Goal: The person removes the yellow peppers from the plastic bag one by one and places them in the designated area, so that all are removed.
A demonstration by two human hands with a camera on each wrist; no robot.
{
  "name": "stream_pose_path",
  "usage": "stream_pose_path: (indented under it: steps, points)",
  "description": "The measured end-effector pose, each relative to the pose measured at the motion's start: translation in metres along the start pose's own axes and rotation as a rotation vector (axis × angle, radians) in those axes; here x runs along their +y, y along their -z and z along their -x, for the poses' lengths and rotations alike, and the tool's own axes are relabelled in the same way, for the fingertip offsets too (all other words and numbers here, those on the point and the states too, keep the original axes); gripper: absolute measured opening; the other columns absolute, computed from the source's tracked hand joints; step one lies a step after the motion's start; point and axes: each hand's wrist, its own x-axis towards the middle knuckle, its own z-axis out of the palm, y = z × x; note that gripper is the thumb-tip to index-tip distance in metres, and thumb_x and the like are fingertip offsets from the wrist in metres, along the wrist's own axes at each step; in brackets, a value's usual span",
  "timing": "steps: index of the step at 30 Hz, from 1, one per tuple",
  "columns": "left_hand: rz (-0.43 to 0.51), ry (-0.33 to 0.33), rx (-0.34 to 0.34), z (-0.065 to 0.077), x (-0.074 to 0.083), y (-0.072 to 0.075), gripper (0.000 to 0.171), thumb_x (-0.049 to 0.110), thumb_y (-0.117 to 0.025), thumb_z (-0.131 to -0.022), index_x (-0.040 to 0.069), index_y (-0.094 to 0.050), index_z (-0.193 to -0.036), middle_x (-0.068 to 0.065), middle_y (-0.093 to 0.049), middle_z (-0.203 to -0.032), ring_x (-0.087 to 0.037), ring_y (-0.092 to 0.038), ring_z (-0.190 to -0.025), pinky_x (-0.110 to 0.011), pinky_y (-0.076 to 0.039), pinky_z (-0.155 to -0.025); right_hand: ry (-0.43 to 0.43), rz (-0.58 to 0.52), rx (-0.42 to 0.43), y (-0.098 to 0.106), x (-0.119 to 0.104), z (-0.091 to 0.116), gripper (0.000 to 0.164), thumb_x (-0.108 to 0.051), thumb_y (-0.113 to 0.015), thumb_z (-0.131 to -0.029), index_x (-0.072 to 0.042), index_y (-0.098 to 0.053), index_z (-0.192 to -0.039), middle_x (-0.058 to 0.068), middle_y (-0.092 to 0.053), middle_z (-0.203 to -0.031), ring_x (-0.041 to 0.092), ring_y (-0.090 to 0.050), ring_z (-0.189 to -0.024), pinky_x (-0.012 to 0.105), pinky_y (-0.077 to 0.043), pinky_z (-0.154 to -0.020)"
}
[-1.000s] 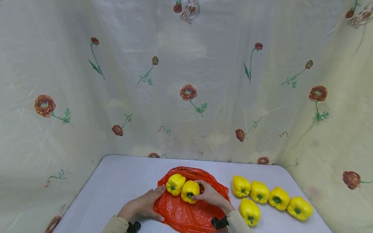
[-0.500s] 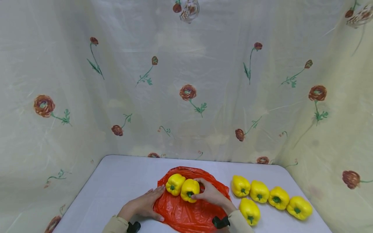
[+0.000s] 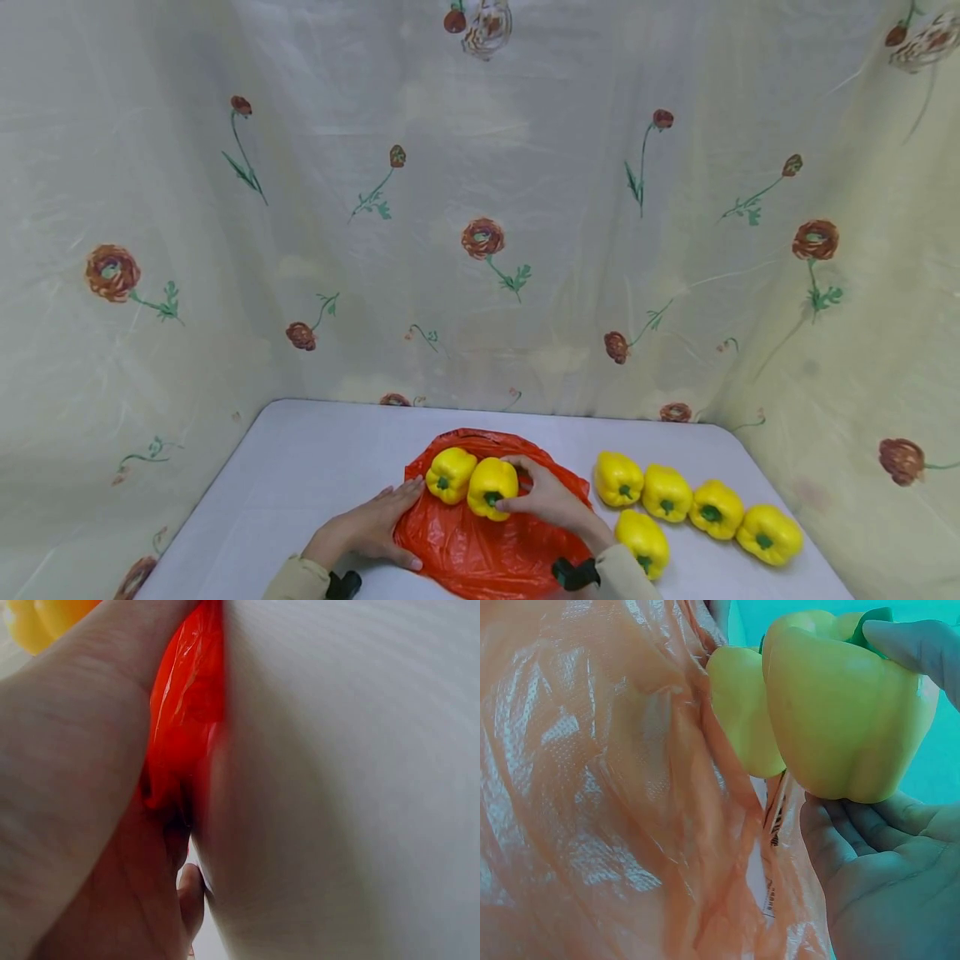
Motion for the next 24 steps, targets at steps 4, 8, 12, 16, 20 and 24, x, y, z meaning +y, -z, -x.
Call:
stream_pose_path:
  steps: [4, 8, 12, 16, 20, 24]
  points:
    - [0.003, 0.002, -0.004, 0.0, 0.0, 0.0, 0.115, 0.065, -0.076, -0.066, 0.014, -0.023, -0.154, -0.005, -0.022, -0.161, -0.026, -0.019, -0.149, -0.056, -0.013, -0.12, 0.013, 0.006, 0.005, 0.002, -0.004, 0.006, 0.08, -0.043, -0.079, -0.077, -0.01, -0.042, -0.14, 0.009, -0.048, -0.14, 0.028, -0.049, -0.124, 0.049, -0.047, -0.103]
    - [-0.004, -0.002, -0.004, -0.001, 0.0, 0.0, 0.115, 0.064, -0.076, -0.066, 0.014, -0.023, -0.154, -0.005, -0.022, -0.161, -0.025, -0.019, -0.149, -0.056, -0.013, -0.12, 0.004, 0.024, 0.024, 0.004, -0.007, 0.011, 0.081, -0.045, -0.08, -0.076, -0.011, -0.043, -0.14, 0.009, -0.049, -0.139, 0.028, -0.049, -0.123, 0.048, -0.049, -0.101]
    - [-0.007, -0.003, -0.005, -0.001, -0.001, 0.0, 0.115, 0.065, -0.076, -0.066, 0.014, -0.023, -0.154, -0.005, -0.022, -0.161, -0.025, -0.019, -0.149, -0.056, -0.013, -0.12, -0.007, 0.024, 0.038, 0.007, -0.008, 0.017, 0.082, -0.044, -0.081, -0.075, -0.011, -0.043, -0.14, 0.009, -0.05, -0.139, 0.028, -0.049, -0.122, 0.047, -0.05, -0.1]
    - [-0.004, -0.003, -0.004, -0.001, 0.0, 0.0, 0.115, 0.064, -0.076, -0.066, 0.013, -0.023, -0.154, -0.005, -0.022, -0.161, -0.026, -0.019, -0.149, -0.056, -0.013, -0.12, -0.022, 0.026, 0.052, 0.01, -0.01, 0.024, 0.082, -0.042, -0.082, -0.074, -0.011, -0.043, -0.14, 0.009, -0.051, -0.137, 0.027, -0.051, -0.12, 0.046, -0.052, -0.097]
    - [-0.001, -0.002, -0.003, 0.0, 0.001, 0.001, 0.115, 0.064, -0.076, -0.066, 0.013, -0.023, -0.154, -0.005, -0.021, -0.162, -0.026, -0.019, -0.149, -0.056, -0.013, -0.12, -0.048, 0.056, 0.083, 0.015, -0.01, 0.031, 0.085, -0.043, -0.083, -0.072, -0.012, -0.042, -0.141, 0.009, -0.051, -0.138, 0.026, -0.052, -0.119, 0.044, -0.054, -0.095]
    - [0.006, 0.001, -0.004, 0.001, 0.002, 0.001, 0.116, 0.064, -0.076, -0.066, 0.013, -0.023, -0.154, -0.005, -0.021, -0.162, -0.026, -0.018, -0.149, -0.056, -0.013, -0.12, -0.069, 0.092, 0.118, 0.023, -0.01, 0.039, 0.087, -0.044, -0.084, -0.071, -0.012, -0.043, -0.14, 0.009, -0.051, -0.139, 0.026, -0.051, -0.119, 0.046, -0.052, -0.098]
